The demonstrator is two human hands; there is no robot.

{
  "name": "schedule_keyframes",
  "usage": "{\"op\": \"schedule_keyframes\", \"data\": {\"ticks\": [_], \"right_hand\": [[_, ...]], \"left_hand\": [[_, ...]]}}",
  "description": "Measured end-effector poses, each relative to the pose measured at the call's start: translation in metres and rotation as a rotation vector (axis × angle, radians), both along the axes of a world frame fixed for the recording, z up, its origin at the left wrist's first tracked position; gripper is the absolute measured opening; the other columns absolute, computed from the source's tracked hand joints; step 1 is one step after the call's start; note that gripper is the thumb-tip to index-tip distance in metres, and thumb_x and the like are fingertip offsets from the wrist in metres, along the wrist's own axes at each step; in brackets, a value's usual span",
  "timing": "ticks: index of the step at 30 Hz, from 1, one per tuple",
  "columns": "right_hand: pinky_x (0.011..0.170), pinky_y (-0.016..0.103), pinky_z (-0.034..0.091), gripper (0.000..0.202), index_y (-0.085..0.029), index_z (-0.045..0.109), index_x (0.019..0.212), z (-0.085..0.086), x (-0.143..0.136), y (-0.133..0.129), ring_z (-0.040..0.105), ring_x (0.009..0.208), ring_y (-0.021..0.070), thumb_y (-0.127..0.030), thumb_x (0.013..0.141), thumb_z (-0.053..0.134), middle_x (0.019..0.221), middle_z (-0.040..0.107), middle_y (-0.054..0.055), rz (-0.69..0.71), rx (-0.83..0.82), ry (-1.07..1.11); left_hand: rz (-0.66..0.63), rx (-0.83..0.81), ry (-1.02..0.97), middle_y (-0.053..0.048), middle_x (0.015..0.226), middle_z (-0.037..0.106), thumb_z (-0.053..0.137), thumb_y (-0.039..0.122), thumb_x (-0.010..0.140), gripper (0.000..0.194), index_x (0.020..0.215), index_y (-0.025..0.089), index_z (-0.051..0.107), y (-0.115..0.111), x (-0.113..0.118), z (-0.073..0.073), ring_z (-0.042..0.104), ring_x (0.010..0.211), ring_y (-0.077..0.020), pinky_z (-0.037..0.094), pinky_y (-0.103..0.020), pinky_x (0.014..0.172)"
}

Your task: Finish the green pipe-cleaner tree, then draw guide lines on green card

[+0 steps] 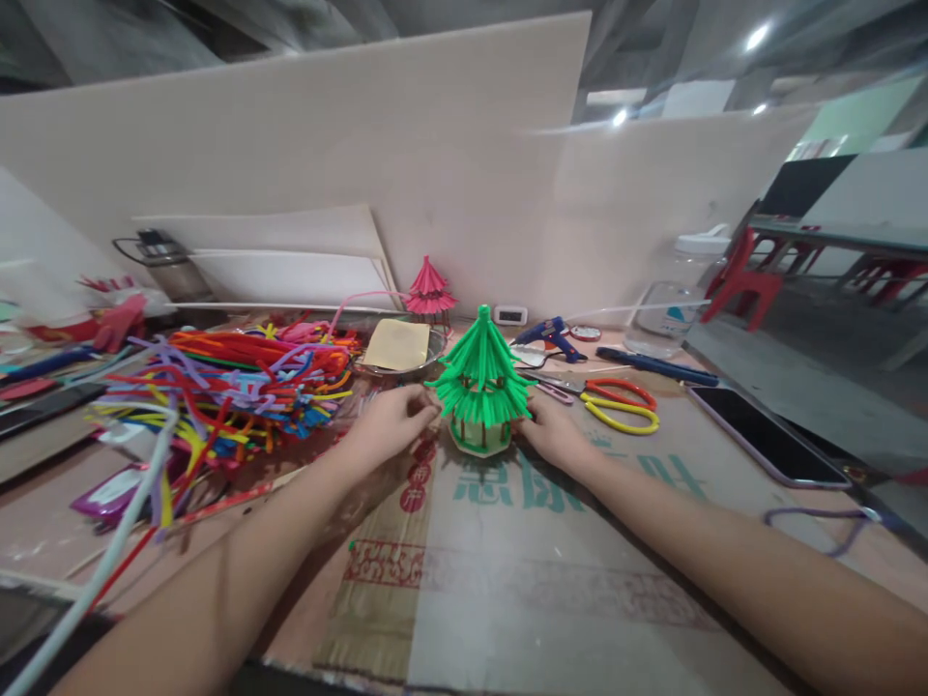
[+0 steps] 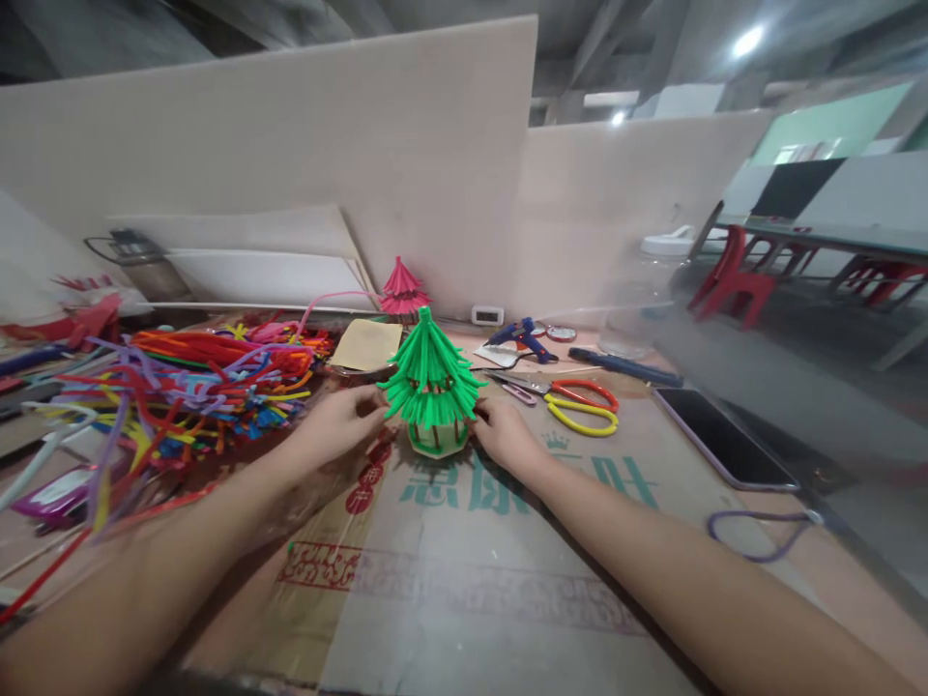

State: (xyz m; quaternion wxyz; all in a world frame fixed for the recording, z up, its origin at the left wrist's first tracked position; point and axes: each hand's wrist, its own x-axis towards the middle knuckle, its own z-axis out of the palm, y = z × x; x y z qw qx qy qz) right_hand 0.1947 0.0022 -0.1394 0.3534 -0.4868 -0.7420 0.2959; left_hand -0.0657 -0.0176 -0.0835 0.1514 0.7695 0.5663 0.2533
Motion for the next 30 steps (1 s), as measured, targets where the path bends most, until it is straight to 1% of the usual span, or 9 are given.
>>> {"op": "schedule_keyframes", "data": {"ticks": [5,7,9,12,15,18,20,23,30], "right_hand": [[0.083,0.034,0.051,0.017,-0.021,0.068,0.074,-0.001,0.002,0.003,0.065,0.097,0.0278,-0.010,0.070,0.056,0.087,0.075,0.007,-0.021,0.012,-0.021],[0.086,0.037,0.050,0.016,-0.021,0.068,0.075,-0.001,0.002,0.002,0.065,0.099,0.0288,-0.011,0.071,0.057,0.088,0.074,0.007,-0.028,0.009,-0.028],[0.088,0.038,0.050,0.015,-0.021,0.068,0.075,-0.001,0.003,0.001,0.065,0.100,0.0295,-0.012,0.073,0.057,0.086,0.074,0.007,-0.042,0.008,-0.034],[0.091,0.040,0.050,0.014,-0.022,0.067,0.073,-0.001,0.004,0.000,0.064,0.103,0.0306,-0.013,0.073,0.056,0.083,0.072,0.007,-0.063,0.014,-0.041],[0.092,0.041,0.049,0.014,-0.022,0.066,0.071,-0.001,0.003,0.000,0.063,0.104,0.0309,-0.014,0.074,0.056,0.082,0.072,0.007,-0.064,0.025,-0.042],[0.090,0.041,0.049,0.012,-0.023,0.064,0.070,0.000,0.003,0.000,0.063,0.101,0.0307,-0.015,0.073,0.056,0.082,0.071,0.007,-0.058,0.035,-0.042],[0.089,0.041,0.049,0.011,-0.023,0.063,0.069,0.000,0.003,0.000,0.063,0.099,0.0306,-0.016,0.073,0.055,0.081,0.071,0.007,-0.060,0.038,-0.039],[0.084,0.041,0.050,0.010,-0.023,0.062,0.071,0.000,0.003,0.000,0.063,0.093,0.0298,-0.017,0.072,0.053,0.082,0.070,0.007,-0.071,0.037,-0.029],[0.080,0.039,0.051,0.012,-0.023,0.062,0.075,0.000,0.002,-0.001,0.063,0.089,0.0274,-0.018,0.072,0.051,0.089,0.071,0.007,-0.066,0.058,0.003]], "left_hand": [[0.026,0.127,-0.118,-0.009,0.102,0.076,0.051,0.043,0.086,0.032,0.090,0.019,0.072,0.001,-0.007,0.012,0.067,0.098,-0.0275,0.048,-0.037,0.091],[0.027,0.113,-0.179,-0.010,0.110,0.076,0.051,0.036,0.084,0.035,0.100,0.017,0.075,0.005,-0.011,0.011,0.068,0.106,-0.0280,0.047,-0.038,0.099],[0.027,0.057,-0.240,-0.010,0.113,0.077,0.051,0.033,0.082,0.039,0.107,0.016,0.076,0.008,-0.015,0.009,0.069,0.108,-0.0278,0.049,-0.039,0.101],[0.012,-0.050,-0.300,-0.010,0.108,0.079,0.053,0.038,0.084,0.039,0.106,0.017,0.079,0.010,-0.016,0.007,0.072,0.104,-0.0285,0.053,-0.039,0.096],[-0.035,-0.138,-0.347,-0.008,0.101,0.081,0.058,0.054,0.088,0.043,0.097,0.020,0.081,0.006,-0.012,0.008,0.073,0.098,-0.0288,0.055,-0.039,0.091],[-0.034,-0.170,-0.397,-0.007,0.095,0.080,0.067,0.061,0.082,0.045,0.094,0.019,0.080,0.002,-0.007,0.006,0.072,0.087,-0.0256,0.055,-0.034,0.079],[-0.010,-0.155,-0.403,-0.006,0.087,0.078,0.070,0.057,0.079,0.041,0.089,0.018,0.079,0.003,-0.007,0.002,0.069,0.077,-0.0218,0.052,-0.031,0.069],[0.009,-0.118,-0.377,-0.004,0.077,0.074,0.070,0.054,0.078,0.038,0.080,0.017,0.075,0.008,-0.012,0.001,0.063,0.068,-0.0185,0.046,-0.028,0.064],[0.117,0.088,-0.363,0.002,0.063,0.056,0.051,0.049,0.088,0.036,0.070,0.019,0.060,0.014,-0.029,0.022,0.052,0.064,-0.0159,0.038,-0.027,0.063]]}}
